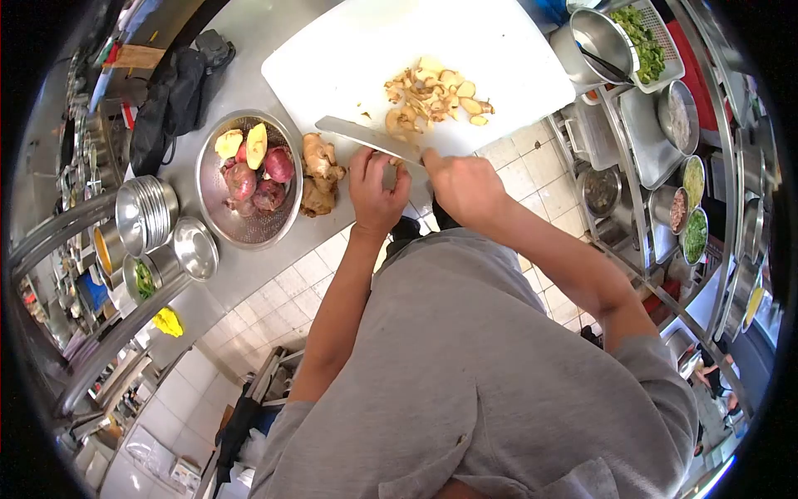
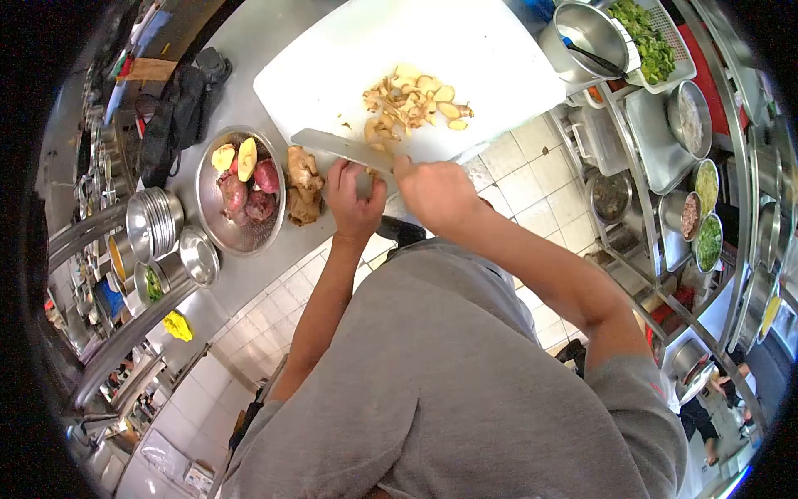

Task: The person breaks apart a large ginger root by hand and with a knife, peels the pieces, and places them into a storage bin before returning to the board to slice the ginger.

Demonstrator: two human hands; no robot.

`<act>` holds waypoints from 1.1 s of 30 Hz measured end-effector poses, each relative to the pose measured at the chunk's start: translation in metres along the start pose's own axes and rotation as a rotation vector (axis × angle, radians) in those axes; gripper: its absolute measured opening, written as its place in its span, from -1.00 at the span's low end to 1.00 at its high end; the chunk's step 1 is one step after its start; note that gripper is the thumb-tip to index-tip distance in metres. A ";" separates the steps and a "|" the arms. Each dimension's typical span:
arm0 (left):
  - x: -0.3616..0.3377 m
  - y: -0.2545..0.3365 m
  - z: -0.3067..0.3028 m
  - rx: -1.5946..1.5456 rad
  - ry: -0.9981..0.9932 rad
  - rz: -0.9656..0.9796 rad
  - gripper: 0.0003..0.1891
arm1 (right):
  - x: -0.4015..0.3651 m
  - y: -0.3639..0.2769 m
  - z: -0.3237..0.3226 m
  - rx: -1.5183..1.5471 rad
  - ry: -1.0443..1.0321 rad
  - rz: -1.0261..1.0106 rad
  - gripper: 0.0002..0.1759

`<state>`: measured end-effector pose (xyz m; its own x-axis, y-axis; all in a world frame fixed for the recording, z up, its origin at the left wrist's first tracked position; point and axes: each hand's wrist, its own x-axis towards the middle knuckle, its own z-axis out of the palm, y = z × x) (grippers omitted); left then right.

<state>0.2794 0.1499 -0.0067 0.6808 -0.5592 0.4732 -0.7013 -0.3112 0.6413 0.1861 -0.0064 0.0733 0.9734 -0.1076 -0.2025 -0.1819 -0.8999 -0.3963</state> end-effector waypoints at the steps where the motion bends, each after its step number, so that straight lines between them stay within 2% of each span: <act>1: 0.001 0.001 -0.001 0.002 -0.027 -0.023 -0.61 | -0.010 -0.004 -0.005 0.019 -0.020 0.023 -0.81; 3: 0.006 0.005 -0.003 0.000 -0.082 -0.062 -0.62 | -0.027 -0.005 -0.011 0.042 0.017 0.011 -0.82; 10: 0.010 0.005 -0.002 -0.067 -0.083 -0.066 -0.59 | -0.036 -0.004 -0.005 -0.042 0.109 -0.019 -0.85; 12: 0.006 0.002 -0.002 -0.059 -0.110 -0.102 -0.59 | -0.025 -0.004 -0.002 -0.035 0.088 -0.006 -0.82; 16: 0.005 -0.001 0.005 -0.071 -0.006 -0.054 -0.59 | 0.015 0.000 0.013 -0.068 0.049 0.079 -0.78; 19: 0.004 0.001 0.004 -0.048 -0.017 -0.067 -0.59 | 0.027 0.012 0.002 0.091 -0.061 0.117 -0.80; 22: 0.005 0.001 0.003 -0.035 -0.007 -0.050 -0.59 | 0.018 0.017 -0.007 0.271 -0.023 0.178 -0.80; 25: 0.004 0.000 0.004 -0.028 0.006 -0.033 -0.60 | 0.010 0.013 -0.019 0.295 -0.061 0.182 -0.73; 33: 0.006 0.002 0.004 0.003 -0.005 -0.034 -0.59 | 0.028 0.029 0.005 0.324 -0.069 0.160 -0.75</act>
<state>0.2814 0.1433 -0.0048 0.7029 -0.5522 0.4482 -0.6787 -0.3322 0.6550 0.2074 -0.0331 0.0521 0.9193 -0.1977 -0.3402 -0.3767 -0.6920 -0.6159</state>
